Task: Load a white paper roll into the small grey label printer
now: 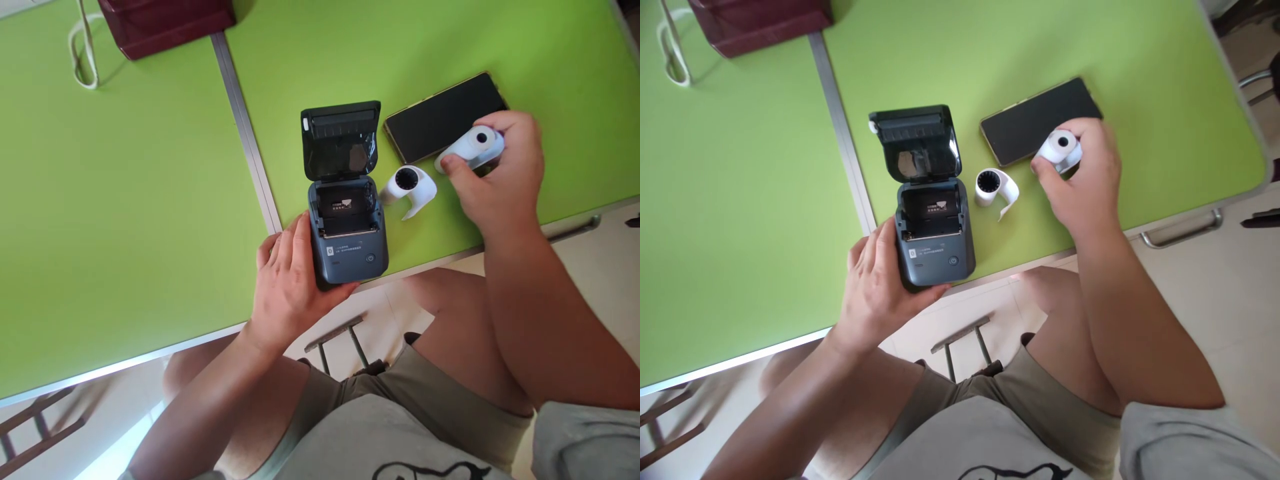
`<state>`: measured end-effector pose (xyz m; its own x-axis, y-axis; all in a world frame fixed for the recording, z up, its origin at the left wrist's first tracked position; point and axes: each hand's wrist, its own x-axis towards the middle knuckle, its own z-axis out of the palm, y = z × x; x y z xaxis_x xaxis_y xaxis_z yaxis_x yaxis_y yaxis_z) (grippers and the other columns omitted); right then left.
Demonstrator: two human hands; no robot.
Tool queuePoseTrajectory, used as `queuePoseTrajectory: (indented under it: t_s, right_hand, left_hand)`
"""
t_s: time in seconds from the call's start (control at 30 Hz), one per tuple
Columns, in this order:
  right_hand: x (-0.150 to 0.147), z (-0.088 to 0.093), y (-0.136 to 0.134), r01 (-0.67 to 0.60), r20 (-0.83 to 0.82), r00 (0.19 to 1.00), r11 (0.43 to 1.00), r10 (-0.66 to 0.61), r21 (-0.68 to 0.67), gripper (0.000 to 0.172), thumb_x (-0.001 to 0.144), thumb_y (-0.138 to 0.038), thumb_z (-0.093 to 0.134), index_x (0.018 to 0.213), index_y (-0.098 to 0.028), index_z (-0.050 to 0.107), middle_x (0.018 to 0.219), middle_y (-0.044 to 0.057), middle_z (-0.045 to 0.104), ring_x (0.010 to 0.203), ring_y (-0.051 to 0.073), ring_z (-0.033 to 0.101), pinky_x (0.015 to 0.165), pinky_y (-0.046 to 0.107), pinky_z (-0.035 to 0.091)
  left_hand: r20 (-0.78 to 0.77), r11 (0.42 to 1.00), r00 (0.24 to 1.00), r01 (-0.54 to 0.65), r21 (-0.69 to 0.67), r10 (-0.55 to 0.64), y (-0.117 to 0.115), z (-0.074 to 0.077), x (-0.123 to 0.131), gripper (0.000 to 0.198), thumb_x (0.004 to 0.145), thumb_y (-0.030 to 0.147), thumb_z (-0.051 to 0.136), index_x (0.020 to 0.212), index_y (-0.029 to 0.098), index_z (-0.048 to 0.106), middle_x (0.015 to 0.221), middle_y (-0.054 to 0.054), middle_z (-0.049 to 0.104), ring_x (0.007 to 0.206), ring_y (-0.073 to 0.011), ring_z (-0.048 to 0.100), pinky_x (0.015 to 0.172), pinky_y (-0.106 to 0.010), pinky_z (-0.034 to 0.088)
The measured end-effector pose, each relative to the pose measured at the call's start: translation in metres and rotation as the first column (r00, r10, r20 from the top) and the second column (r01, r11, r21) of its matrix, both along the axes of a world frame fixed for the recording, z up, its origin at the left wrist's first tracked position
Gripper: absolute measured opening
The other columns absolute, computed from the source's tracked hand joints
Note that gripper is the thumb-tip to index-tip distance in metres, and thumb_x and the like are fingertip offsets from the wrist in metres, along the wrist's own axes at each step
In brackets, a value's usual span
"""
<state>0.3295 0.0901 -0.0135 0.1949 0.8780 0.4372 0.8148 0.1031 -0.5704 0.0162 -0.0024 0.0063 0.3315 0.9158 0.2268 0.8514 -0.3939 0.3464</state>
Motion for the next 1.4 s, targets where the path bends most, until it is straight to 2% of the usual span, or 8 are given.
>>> queuePoseTrajectory:
  t_s: [0.2,0.33,0.43,0.53,0.7,1.07,1.27,1.4]
  right_hand:
    - [-0.008,0.001,0.006,-0.035,-0.094,0.994,0.978,0.056,0.206,0.042,0.075,-0.026,0.076,0.115,-0.025,0.061,0.108,0.008,0.071,0.09,0.02,0.069,0.074,0.035,0.053]
    - [-0.042,0.025,-0.01,-0.269,-0.114,0.92,0.814,0.376,0.515,0.042,0.085,-0.036,0.077,0.123,-0.029,0.061,0.113,0.008,0.068,0.092,0.022,0.072,0.069,0.036,0.056]
    - [-0.081,0.053,-0.03,-0.422,-0.022,0.887,0.832,0.46,0.36,0.038,0.084,-0.018,0.077,0.119,-0.029,0.067,0.107,0.005,0.079,0.097,0.023,0.078,0.081,0.038,0.063]
    - [-0.108,0.067,-0.038,-0.586,0.174,0.81,0.77,0.56,0.252,0.035,0.09,-0.006,0.064,0.113,-0.031,0.068,0.111,-0.002,0.083,0.099,0.019,0.08,0.087,0.038,0.064]
    - [-0.114,0.058,-0.029,-0.521,0.273,0.84,0.838,0.47,0.162,0.021,0.092,-0.007,0.059,0.095,-0.026,0.066,0.1,-0.003,0.084,0.082,0.017,0.078,0.078,0.038,0.056]
    - [-0.115,0.058,-0.034,-0.626,0.231,0.776,0.762,0.587,0.166,0.023,0.095,-0.011,0.061,0.076,-0.024,0.061,0.087,-0.006,0.08,0.094,0.016,0.076,0.082,0.038,0.05]
    - [-0.108,0.05,-0.04,-0.683,0.237,0.727,0.714,0.644,0.155,0.019,0.094,-0.025,0.066,0.075,-0.024,0.061,0.085,-0.007,0.079,0.097,0.019,0.074,0.086,0.043,0.046]
    - [-0.104,0.057,-0.037,-0.548,0.149,0.836,0.785,0.528,0.29,0.006,0.093,-0.031,0.06,0.091,-0.027,0.064,0.095,0.0,0.079,0.097,0.024,0.074,0.089,0.046,0.053]
  left_hand:
    - [-0.001,1.0,1.0,-0.01,-0.012,0.01,0.0,0.001,0.0,0.104,0.083,0.076,0.071,0.156,0.011,0.036,0.142,-0.024,0.065,0.125,-0.038,0.067,0.107,-0.049,0.046]
    - [0.007,1.0,1.0,0.006,-0.028,-0.006,0.001,0.002,-0.002,0.104,0.084,0.076,0.07,0.156,0.01,0.037,0.141,-0.025,0.065,0.124,-0.039,0.067,0.107,-0.051,0.046]
    - [0.015,1.0,1.0,0.022,-0.008,-0.021,0.002,0.0,-0.003,0.103,0.087,0.076,0.067,0.156,0.008,0.036,0.14,-0.026,0.065,0.124,-0.0387,0.067,0.107,-0.051,0.046]
    - [0.024,0.999,0.999,0.032,0.01,-0.032,0.002,-0.001,-0.004,0.102,0.088,0.078,0.065,0.155,0.006,0.037,0.139,-0.027,0.065,0.124,-0.0386,0.067,0.107,-0.05,0.046]
    - [0.016,0.999,0.999,0.043,0.014,-0.043,0.002,0.001,-0.003,0.097,0.091,0.076,0.063,0.152,0.005,0.04,0.139,-0.027,0.066,0.125,-0.0371,0.067,0.106,-0.048,0.047]
    - [0.072,0.993,0.995,0.064,0.095,-0.071,-0.001,-0.003,-0.004,0.101,0.092,0.069,0.069,0.161,0.011,0.023,0.141,-0.027,0.065,0.128,-0.0364,0.067,0.108,-0.048,0.047]
    - [0.068,0.994,0.992,0.098,0.048,-0.102,-0.001,0.002,-0.005,0.06,0.094,0.053,0.075,0.142,0.035,0.045,0.151,-0.021,0.058,0.137,-0.0353,0.061,0.106,-0.051,0.048]
    - [0.062,0.992,0.991,0.118,0.042,-0.121,-0.001,0.003,-0.006,0.054,0.094,0.053,0.075,0.136,0.033,0.048,0.151,-0.023,0.056,0.14,-0.0361,0.059,0.105,-0.052,0.047]
